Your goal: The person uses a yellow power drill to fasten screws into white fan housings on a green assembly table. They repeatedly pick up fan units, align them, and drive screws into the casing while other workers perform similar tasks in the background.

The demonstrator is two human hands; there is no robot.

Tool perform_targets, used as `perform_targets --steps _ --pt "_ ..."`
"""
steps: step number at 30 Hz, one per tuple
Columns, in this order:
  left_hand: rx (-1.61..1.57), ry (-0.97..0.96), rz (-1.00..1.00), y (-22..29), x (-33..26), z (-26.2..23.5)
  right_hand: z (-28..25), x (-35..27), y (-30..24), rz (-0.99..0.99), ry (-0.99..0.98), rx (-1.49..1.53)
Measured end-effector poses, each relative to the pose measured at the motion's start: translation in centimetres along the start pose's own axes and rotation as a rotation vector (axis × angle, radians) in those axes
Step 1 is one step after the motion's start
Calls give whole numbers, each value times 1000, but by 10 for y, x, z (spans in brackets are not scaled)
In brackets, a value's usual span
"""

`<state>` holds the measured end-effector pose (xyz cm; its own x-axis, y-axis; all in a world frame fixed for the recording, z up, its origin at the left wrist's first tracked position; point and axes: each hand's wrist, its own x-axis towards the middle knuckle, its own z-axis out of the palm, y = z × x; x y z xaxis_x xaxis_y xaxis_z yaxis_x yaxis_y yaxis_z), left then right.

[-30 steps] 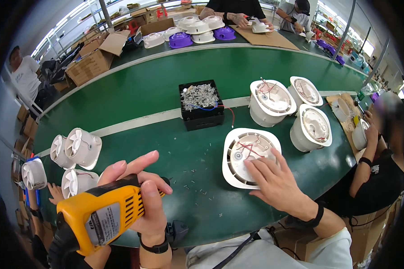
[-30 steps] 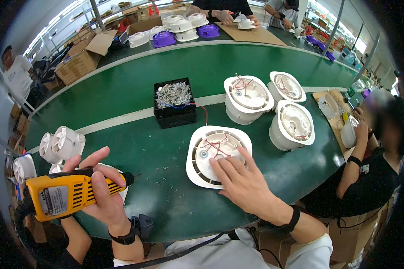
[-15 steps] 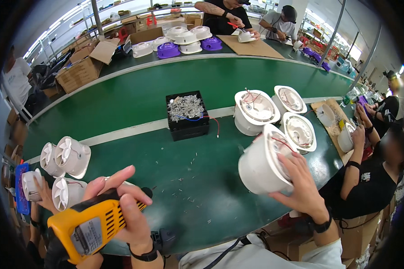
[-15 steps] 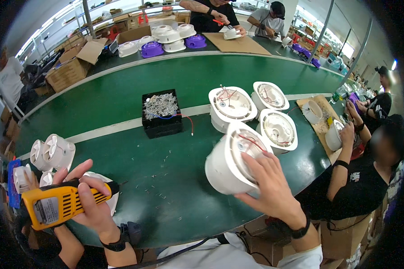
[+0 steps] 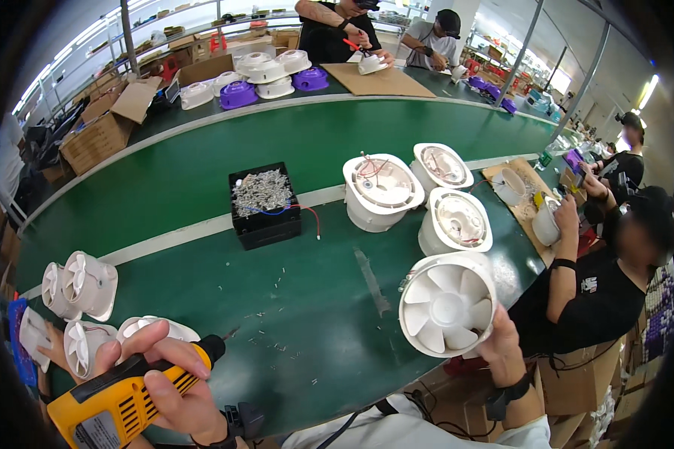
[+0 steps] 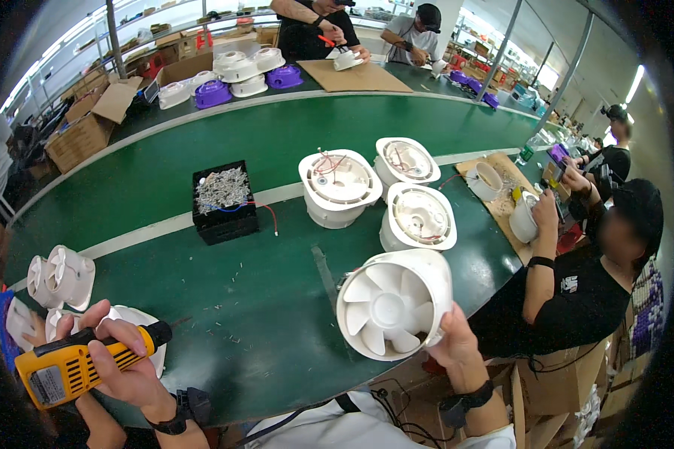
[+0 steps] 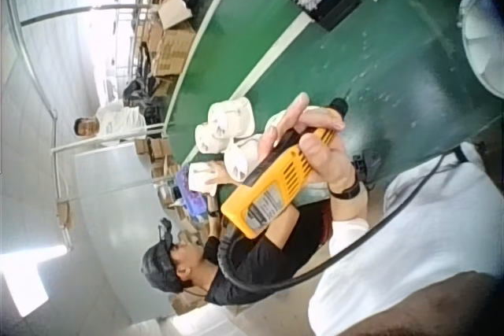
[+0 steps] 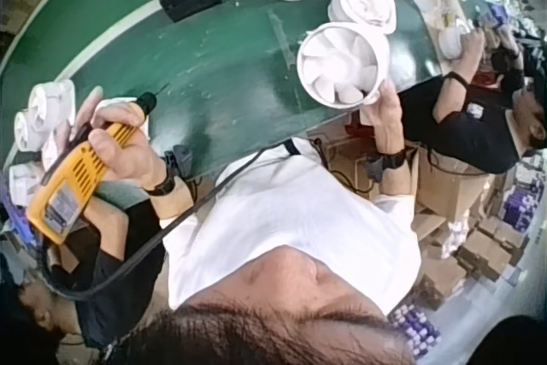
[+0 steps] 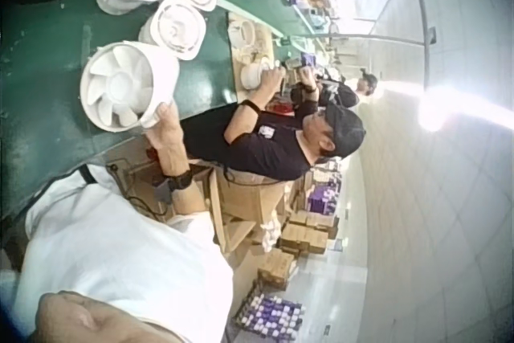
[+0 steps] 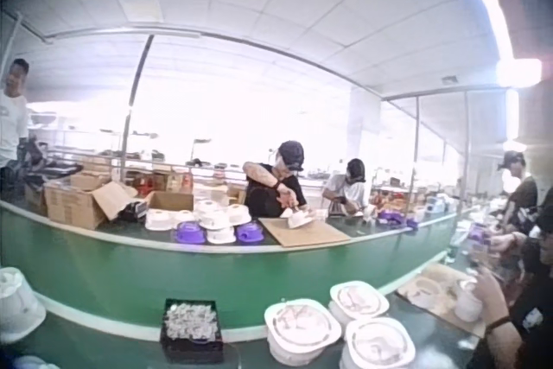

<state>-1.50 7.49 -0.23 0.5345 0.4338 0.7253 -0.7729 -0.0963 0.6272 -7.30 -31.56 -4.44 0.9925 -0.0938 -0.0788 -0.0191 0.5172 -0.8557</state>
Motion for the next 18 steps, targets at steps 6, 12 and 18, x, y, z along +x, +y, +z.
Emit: perform_targets --steps 6,12,18 --pt "-38 -78 -4 -4 -4 1 15 12 22 201 -9 341" --pt "-16 -75 7 -7 -6 -3 19 16 29 207 59 422" --pt "-57 -9 -29 -5 -5 -2 0 2 12 101 43 176"
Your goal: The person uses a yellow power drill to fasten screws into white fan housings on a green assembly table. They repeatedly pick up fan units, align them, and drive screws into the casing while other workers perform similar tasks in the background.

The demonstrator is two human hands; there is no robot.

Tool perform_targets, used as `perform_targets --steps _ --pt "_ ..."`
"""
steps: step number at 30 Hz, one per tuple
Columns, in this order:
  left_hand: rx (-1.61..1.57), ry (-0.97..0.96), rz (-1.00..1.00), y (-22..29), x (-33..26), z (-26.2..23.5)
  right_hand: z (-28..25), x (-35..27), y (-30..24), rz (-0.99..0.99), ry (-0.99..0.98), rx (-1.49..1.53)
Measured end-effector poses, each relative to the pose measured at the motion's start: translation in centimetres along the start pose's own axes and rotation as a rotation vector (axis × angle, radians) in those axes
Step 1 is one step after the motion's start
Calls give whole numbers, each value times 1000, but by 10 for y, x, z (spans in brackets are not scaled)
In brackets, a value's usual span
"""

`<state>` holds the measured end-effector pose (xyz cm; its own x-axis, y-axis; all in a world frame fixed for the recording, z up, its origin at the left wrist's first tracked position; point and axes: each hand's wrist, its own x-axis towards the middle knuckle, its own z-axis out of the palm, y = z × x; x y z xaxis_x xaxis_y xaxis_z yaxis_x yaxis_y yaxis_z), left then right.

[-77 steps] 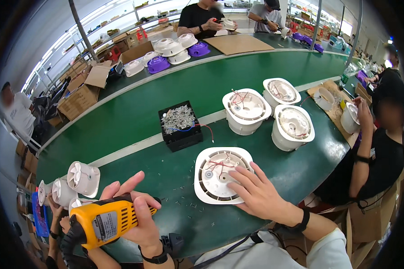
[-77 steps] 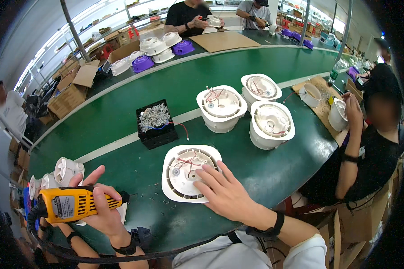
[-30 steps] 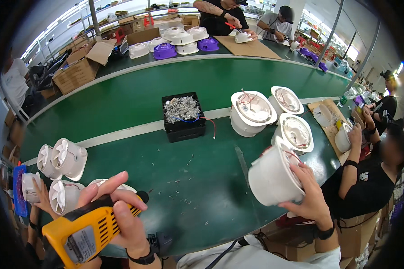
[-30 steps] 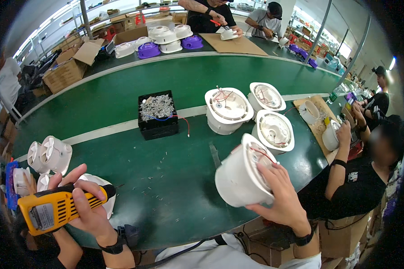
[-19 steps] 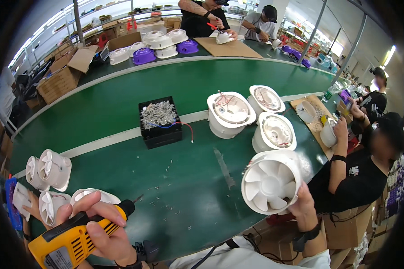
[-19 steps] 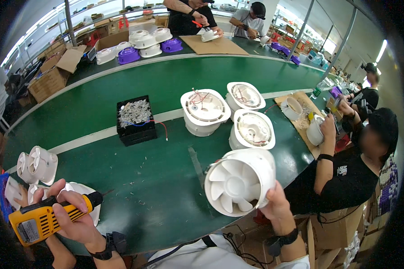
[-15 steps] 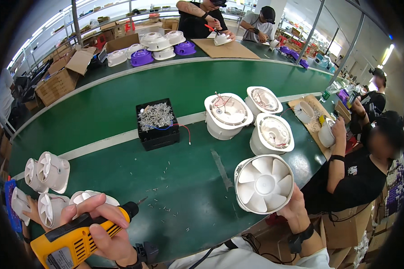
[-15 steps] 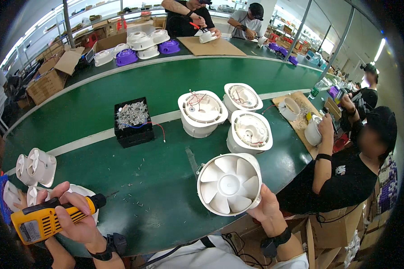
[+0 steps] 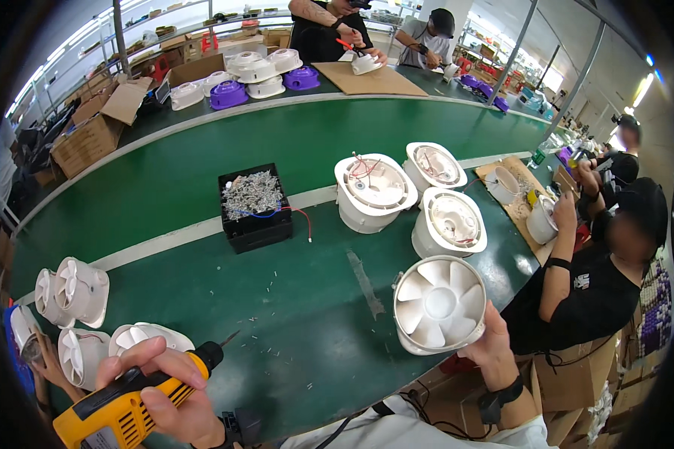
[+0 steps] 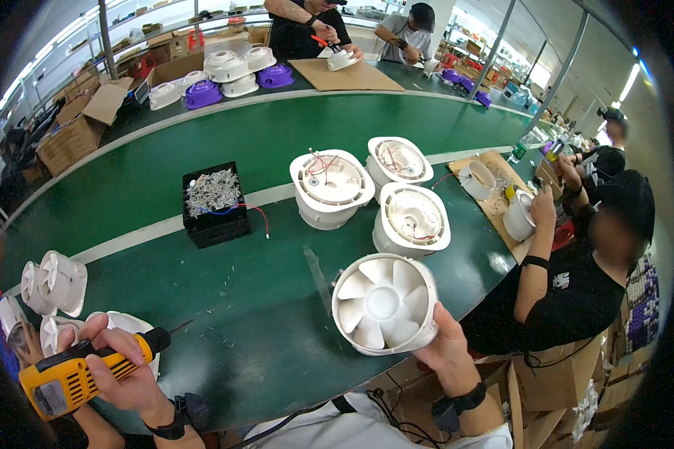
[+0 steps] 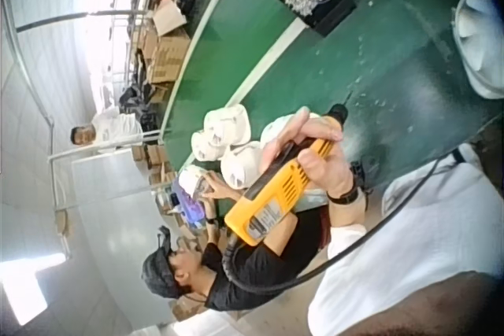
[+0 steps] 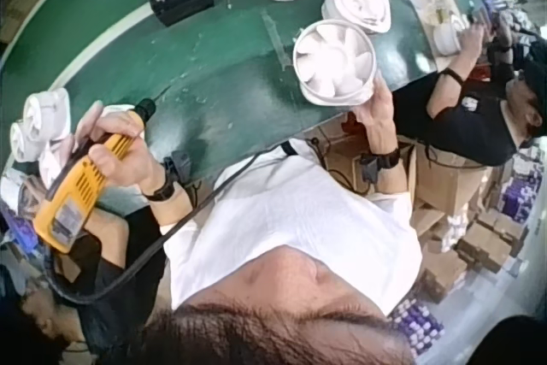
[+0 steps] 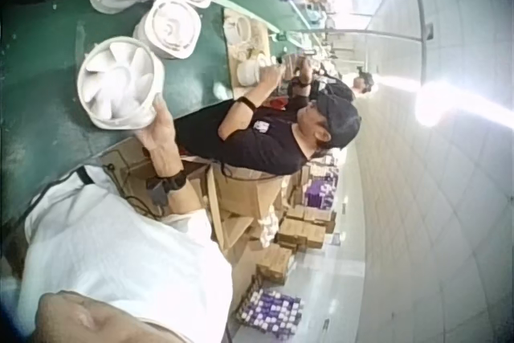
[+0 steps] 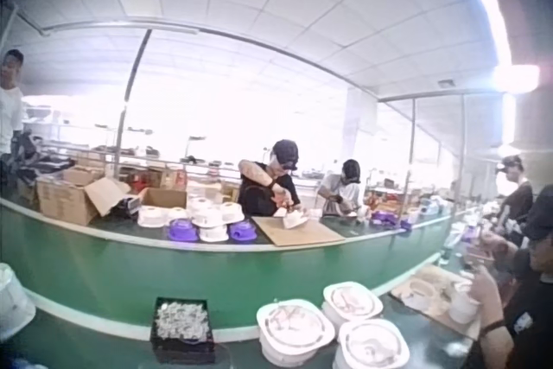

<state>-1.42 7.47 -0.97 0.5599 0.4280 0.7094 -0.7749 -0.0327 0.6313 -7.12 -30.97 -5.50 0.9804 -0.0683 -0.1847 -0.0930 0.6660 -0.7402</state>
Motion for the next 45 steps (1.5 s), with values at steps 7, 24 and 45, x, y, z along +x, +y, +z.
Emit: perform_targets --steps 7,24,45 --pt "-8 -11 1 3 -2 -10 7 -42 -64 -330 230 -1302" --pt "-41 -76 1 15 8 20 -96 107 -103 -548 500 -2242" --pt "49 -114 133 79 -10 -16 224 73 111 -833 -1188 -1418"
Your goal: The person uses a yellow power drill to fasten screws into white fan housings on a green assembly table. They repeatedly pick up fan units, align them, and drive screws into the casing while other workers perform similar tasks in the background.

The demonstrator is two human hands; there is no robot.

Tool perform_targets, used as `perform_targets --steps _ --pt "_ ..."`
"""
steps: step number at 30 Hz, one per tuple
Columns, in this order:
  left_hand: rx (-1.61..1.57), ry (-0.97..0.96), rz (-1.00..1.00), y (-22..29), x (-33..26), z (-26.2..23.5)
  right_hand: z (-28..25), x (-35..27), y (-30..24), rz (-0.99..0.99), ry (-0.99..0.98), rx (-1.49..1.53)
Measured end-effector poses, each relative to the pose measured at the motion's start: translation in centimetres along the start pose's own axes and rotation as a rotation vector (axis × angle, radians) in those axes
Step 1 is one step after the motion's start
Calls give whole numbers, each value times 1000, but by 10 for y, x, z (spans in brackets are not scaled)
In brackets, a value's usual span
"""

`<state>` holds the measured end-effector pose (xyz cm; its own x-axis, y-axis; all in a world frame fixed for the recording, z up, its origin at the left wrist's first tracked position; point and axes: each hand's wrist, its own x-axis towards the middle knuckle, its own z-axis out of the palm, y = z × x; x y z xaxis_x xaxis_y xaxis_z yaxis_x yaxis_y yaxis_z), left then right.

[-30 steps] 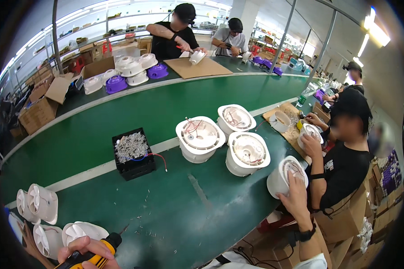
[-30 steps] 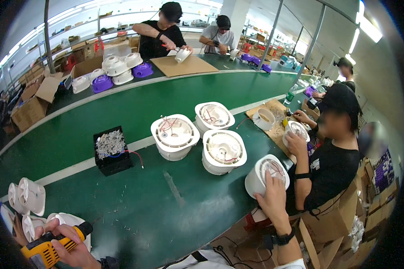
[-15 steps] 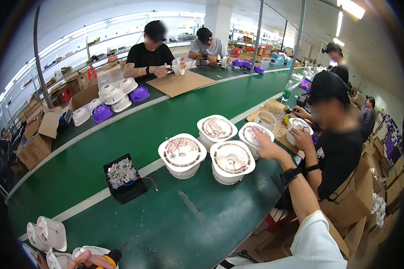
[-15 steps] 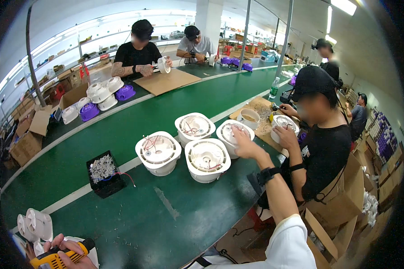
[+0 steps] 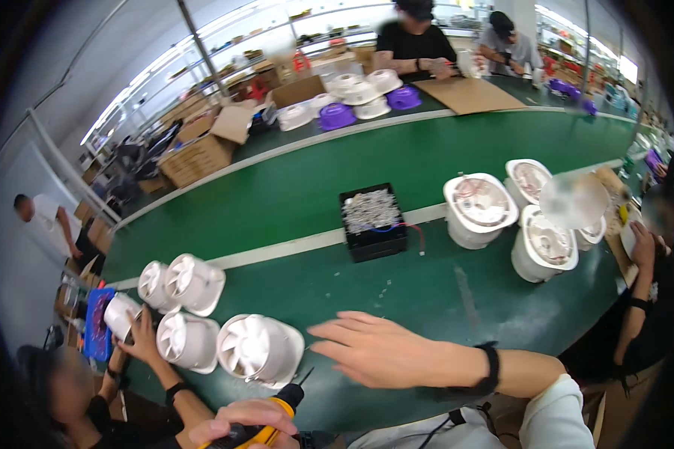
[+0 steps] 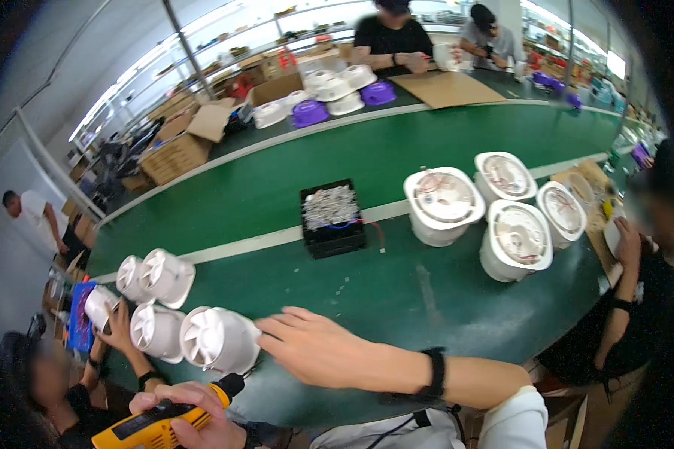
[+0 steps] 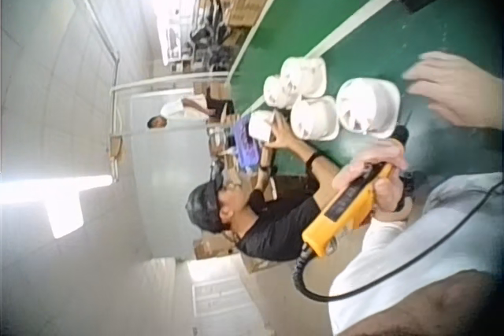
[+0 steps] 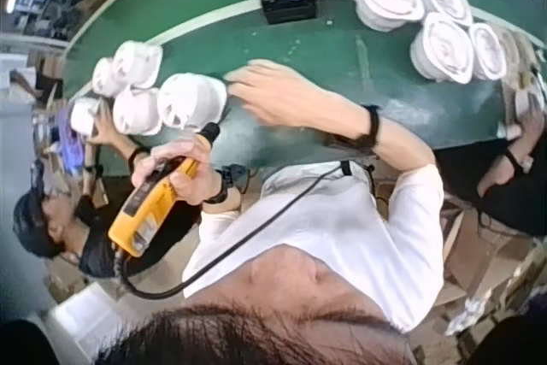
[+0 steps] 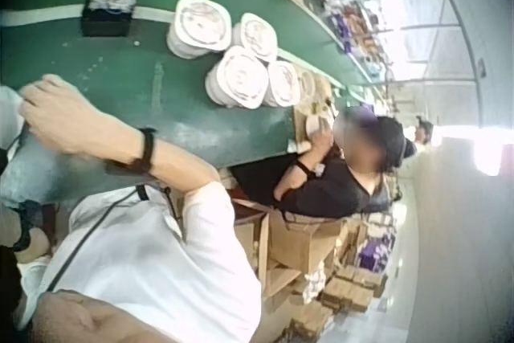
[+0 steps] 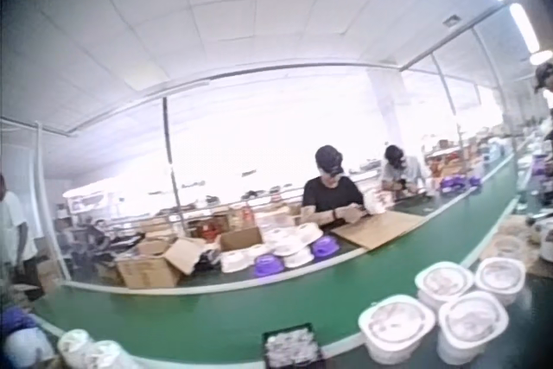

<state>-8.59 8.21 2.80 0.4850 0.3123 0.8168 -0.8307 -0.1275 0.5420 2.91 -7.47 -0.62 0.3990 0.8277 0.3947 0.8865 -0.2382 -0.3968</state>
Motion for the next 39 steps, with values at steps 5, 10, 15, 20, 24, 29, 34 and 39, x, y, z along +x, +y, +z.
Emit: perform_targets --steps 5,10,15,20,24,29,34,39 --pt "141 -19 54 37 -14 -33 80 93 -8 -351 96 34" --pt "224 83 71 42 -25 -47 114 93 -7 -282 -35 -113" --pt "267 259 47 31 -18 -28 105 83 -2 -229 56 -189" --pt "67 148 47 25 -13 -23 28 33 6 -74 282 -34" --pt "44 137 67 18 -10 -21 -51 -36 5 65 263 -104" --pt "100 190 68 7 -4 -5 -85 -139 -20 530 140 -324" --pt "-19 123 34 -8 -6 -1 -67 -185 -43 783 77 -300" --pt "-25 196 -31 -15 -8 8 -33 -179 -49 666 175 -282"
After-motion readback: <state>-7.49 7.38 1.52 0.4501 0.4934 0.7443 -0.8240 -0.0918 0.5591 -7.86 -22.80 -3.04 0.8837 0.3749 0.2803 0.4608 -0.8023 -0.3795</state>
